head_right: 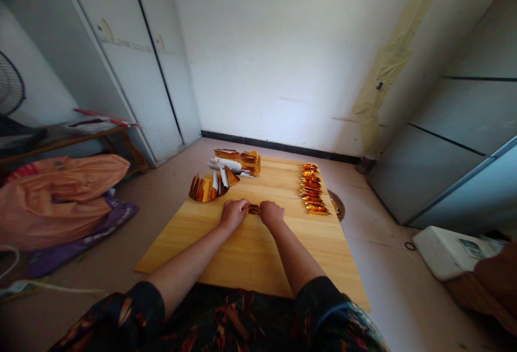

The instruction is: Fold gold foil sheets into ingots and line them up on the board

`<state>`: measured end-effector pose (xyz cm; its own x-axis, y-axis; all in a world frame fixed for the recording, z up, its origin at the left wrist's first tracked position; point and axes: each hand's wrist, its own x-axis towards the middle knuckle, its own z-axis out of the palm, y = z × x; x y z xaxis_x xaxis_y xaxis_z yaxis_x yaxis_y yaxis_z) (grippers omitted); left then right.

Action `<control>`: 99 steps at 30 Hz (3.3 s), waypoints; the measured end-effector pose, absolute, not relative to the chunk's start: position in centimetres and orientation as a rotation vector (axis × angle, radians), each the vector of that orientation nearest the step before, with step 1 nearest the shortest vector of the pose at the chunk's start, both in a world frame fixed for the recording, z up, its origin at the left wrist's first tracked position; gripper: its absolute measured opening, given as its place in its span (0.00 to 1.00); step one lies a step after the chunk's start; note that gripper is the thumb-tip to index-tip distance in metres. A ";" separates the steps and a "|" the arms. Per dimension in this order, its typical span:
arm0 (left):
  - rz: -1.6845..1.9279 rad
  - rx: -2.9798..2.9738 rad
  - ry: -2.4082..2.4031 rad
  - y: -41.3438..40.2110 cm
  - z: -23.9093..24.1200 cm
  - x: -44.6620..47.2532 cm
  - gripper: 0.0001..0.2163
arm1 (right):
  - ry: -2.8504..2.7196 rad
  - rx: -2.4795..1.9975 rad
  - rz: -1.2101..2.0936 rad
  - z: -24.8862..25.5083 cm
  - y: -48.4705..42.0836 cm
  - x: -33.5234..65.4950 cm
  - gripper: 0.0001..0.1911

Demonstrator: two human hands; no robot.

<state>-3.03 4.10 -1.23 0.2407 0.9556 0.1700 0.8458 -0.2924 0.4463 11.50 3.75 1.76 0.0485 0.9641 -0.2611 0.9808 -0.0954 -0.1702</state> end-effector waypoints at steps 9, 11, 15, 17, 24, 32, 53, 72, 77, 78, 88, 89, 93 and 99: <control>0.695 2.134 1.665 4.1 -1.9 -3.4 0.12 | 2.084 2.248 -0.410 1.7 3.3 11.3 0.15; 0.688 2.121 1.646 4.0 -1.8 -3.6 0.13 | 2.086 2.247 -0.395 1.6 3.3 11.3 0.14; 0.669 2.131 1.629 3.8 -1.5 -3.9 0.11 | 2.078 2.252 -0.393 1.7 3.2 11.2 0.13; 0.678 2.139 1.653 3.8 -1.5 -3.9 0.09 | 2.078 2.254 -0.391 1.8 3.2 11.2 0.13; 0.751 2.094 1.677 4.0 -2.3 -3.4 0.06 | 2.060 2.264 -0.367 1.8 3.0 10.9 0.15; 0.569 2.219 1.791 4.3 -2.5 -3.7 0.08 | 2.068 2.274 -0.326 1.5 2.8 10.9 0.15; 0.653 2.210 1.802 3.7 -2.3 -3.6 0.03 | 2.072 2.310 -0.409 1.2 3.4 11.5 0.13; 0.485 2.232 1.737 4.0 -2.5 -3.8 0.13 | 2.175 2.262 -0.485 0.8 4.4 13.4 0.13; 0.422 2.240 1.745 3.8 -2.2 -3.9 0.12 | 2.219 2.241 -0.433 0.6 4.1 13.8 0.12; 0.421 2.240 1.750 3.8 -2.1 -3.9 0.12 | 2.219 2.247 -0.417 0.5 4.0 13.9 0.12; 0.476 2.255 1.768 3.7 -2.8 -3.7 0.12 | 2.271 2.482 -0.654 0.0 3.9 14.3 0.06; 0.473 2.257 1.770 3.7 -2.8 -3.7 0.12 | 2.270 2.519 -0.747 0.0 3.9 14.1 0.07; 0.451 2.265 1.780 3.8 -2.9 -3.7 0.12 | 2.271 2.483 -0.996 0.0 3.9 12.9 0.10; 0.399 2.244 1.780 3.9 -2.3 -3.9 0.13 | 2.295 2.283 -0.763 0.5 4.6 11.7 0.09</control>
<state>-3.90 3.87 -2.31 0.2162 0.9746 0.0585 0.9064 -0.2227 0.3589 11.67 4.60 0.47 -0.0489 0.9814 -0.1857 0.8974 -0.0385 -0.4395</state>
